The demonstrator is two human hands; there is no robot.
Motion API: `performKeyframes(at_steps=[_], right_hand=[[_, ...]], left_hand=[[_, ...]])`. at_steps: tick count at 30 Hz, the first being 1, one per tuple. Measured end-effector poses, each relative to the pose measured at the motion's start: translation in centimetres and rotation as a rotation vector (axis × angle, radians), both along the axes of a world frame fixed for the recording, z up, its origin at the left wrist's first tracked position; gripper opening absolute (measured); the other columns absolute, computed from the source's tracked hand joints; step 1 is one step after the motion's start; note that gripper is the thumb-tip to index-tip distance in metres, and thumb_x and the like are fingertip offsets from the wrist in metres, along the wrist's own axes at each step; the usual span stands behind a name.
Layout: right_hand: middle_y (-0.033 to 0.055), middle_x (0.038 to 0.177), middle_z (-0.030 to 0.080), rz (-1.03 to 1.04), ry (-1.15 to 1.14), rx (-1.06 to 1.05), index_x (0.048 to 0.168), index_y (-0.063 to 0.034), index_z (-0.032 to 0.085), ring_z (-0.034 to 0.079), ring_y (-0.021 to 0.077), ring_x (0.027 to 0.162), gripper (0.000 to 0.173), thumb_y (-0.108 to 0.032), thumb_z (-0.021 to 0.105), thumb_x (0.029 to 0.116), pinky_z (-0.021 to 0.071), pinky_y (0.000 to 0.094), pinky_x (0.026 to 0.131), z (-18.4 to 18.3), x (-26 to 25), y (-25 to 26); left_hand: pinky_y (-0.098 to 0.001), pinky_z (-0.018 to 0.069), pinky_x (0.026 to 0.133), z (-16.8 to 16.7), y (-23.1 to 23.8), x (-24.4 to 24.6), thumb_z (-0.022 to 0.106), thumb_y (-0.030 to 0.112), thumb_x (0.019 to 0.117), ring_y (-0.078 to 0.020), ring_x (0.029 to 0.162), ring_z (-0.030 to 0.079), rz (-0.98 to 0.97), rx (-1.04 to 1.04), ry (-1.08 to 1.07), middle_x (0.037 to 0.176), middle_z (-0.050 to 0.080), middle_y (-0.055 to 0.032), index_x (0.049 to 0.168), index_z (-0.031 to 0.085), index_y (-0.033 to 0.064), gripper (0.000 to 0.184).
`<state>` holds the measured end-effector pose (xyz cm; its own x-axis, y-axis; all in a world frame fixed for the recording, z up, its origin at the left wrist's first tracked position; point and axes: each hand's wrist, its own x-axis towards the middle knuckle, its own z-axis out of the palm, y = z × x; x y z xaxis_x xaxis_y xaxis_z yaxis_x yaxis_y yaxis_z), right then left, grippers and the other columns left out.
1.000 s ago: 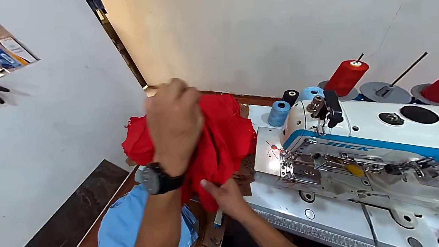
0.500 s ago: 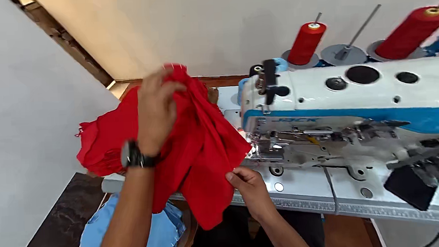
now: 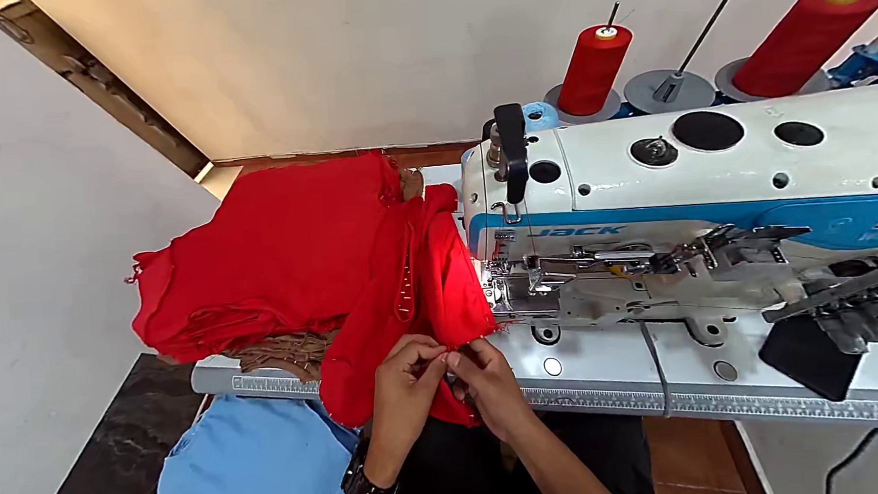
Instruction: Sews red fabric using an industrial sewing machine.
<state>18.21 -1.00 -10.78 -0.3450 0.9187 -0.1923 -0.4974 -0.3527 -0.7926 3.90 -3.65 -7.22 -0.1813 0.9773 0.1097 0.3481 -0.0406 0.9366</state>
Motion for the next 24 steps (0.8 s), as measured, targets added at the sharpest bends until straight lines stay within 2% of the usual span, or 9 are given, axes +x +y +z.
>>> performKeyframes(at_steps=[4, 6, 8, 9, 12, 15, 19, 22, 24], right_hand=[[0.0049, 0.08, 0.069, -0.176, -0.101, 0.009, 0.09, -0.0014, 0.071, 0.065, 0.011, 0.067, 0.015, -0.011, 0.063, 0.0986, 0.0578, 0.0277, 0.062, -0.2, 0.1, -0.2], [0.0068, 0.082, 0.07, -0.209, -0.138, 0.0, 0.089, -0.0007, 0.07, 0.068, 0.0138, 0.071, 0.017, -0.008, 0.06, 0.1, 0.0605, 0.03, 0.067, 0.0, 1.3, -0.1], [0.0113, 0.086, 0.072, -0.226, -0.172, 0.039, 0.093, 0.0023, 0.071, 0.071, 0.0174, 0.077, 0.018, -0.006, 0.058, 0.1013, 0.0619, 0.0324, 0.072, 0.0, 2.3, -0.3], [0.0126, 0.087, 0.072, -0.218, -0.177, 0.058, 0.095, 0.0036, 0.071, 0.072, 0.0187, 0.078, 0.017, -0.005, 0.057, 0.1015, 0.0629, 0.0341, 0.074, 0.1, 2.6, -0.5], [0.0109, 0.086, 0.072, -0.154, -0.149, 0.084, 0.094, 0.0036, 0.069, 0.072, 0.0175, 0.079, 0.013, -0.004, 0.06, 0.0999, 0.0634, 0.0344, 0.077, 1.0, 2.4, -1.0], [0.0084, 0.08, 0.072, -0.147, -0.121, 0.094, 0.087, 0.001, 0.071, 0.071, 0.0131, 0.071, 0.008, -0.004, 0.071, 0.0935, 0.0619, 0.0289, 0.071, 1.6, 1.6, -1.5], [0.0097, 0.087, 0.073, -0.18, -0.173, 0.243, 0.093, 0.0027, 0.074, 0.071, 0.0143, 0.078, 0.008, -0.004, 0.07, 0.0944, 0.0621, 0.03, 0.078, 1.5, 1.7, -1.7], [0.0114, 0.092, 0.072, -0.241, -0.254, 0.313, 0.099, 0.0039, 0.071, 0.072, 0.0176, 0.083, 0.011, -0.003, 0.062, 0.0991, 0.0635, 0.0327, 0.081, 1.3, 1.7, -2.3], [0.0127, 0.096, 0.07, -0.3, -0.197, 0.177, 0.108, 0.0041, 0.065, 0.07, 0.0193, 0.087, 0.015, -0.003, 0.052, 0.1033, 0.0613, 0.0349, 0.083, 1.5, 1.5, -2.5]], left_hand=[[-0.0297, 0.0595, 0.085, 0.9, 0.2, -1.8, 0.071, 0.009, 0.0922, -0.0153, 0.097, 0.07, -0.063, -0.178, -0.313, 0.103, 0.075, -0.0082, 0.094, 0.079, 0.0035, 0.01], [-0.0331, 0.0602, 0.08, 1.2, 0.5, -3.4, 0.066, 0.006, 0.0936, -0.0154, 0.086, 0.07, 0.032, -0.253, -0.469, 0.094, 0.074, -0.0083, 0.093, 0.076, 0.0019, 0.011], [-0.0335, 0.0621, 0.075, 1.2, 0.4, -5.2, 0.064, 0.003, 0.0959, -0.0151, 0.079, 0.071, 0.194, -0.17, -0.329, 0.091, 0.075, -0.0078, 0.095, 0.074, 0.0015, 0.01], [-0.0325, 0.0619, 0.075, 0.9, 0.3, -6.0, 0.067, 0.005, 0.0942, -0.0136, 0.081, 0.072, 0.263, -0.047, -0.057, 0.093, 0.075, -0.006, 0.097, 0.075, 0.0031, 0.009], [-0.0416, 0.0586, 0.087, 1.6, -0.7, -4.8, 0.068, 0.02, 0.0957, -0.0224, 0.099, 0.068, 0.163, 0.281, 0.46, 0.107, 0.07, -0.0143, 0.105, 0.076, 0.0015, 0.022], [-0.0333, 0.0616, 0.089, 1.9, -1.6, 0.1, 0.073, 0.026, 0.0942, -0.0141, 0.102, 0.07, -0.118, 0.233, 0.243, 0.114, 0.071, -0.0061, 0.112, 0.075, 0.0072, 0.026], [-0.0305, 0.0639, 0.08, 0.9, -1.0, 2.0, 0.076, 0.012, 0.0885, -0.0169, 0.091, 0.072, -0.055, 0.081, -0.135, 0.107, 0.072, -0.0079, 0.11, 0.073, 0.0023, 0.024], [-0.0237, 0.0623, 0.083, 0.6, -0.8, 2.0, 0.072, 0.013, 0.0924, -0.0096, 0.094, 0.072, -0.043, 0.205, 0.083, 0.104, 0.074, -0.0046, 0.097, 0.08, 0.0059, 0.012], [-0.0242, 0.0611, 0.087, 0.4, -0.7, 1.9, 0.066, 0.012, 0.0962, -0.008, 0.098, 0.072, 0.024, 0.241, 0.129, 0.105, 0.076, -0.0025, 0.098, 0.079, 0.0061, 0.015]])
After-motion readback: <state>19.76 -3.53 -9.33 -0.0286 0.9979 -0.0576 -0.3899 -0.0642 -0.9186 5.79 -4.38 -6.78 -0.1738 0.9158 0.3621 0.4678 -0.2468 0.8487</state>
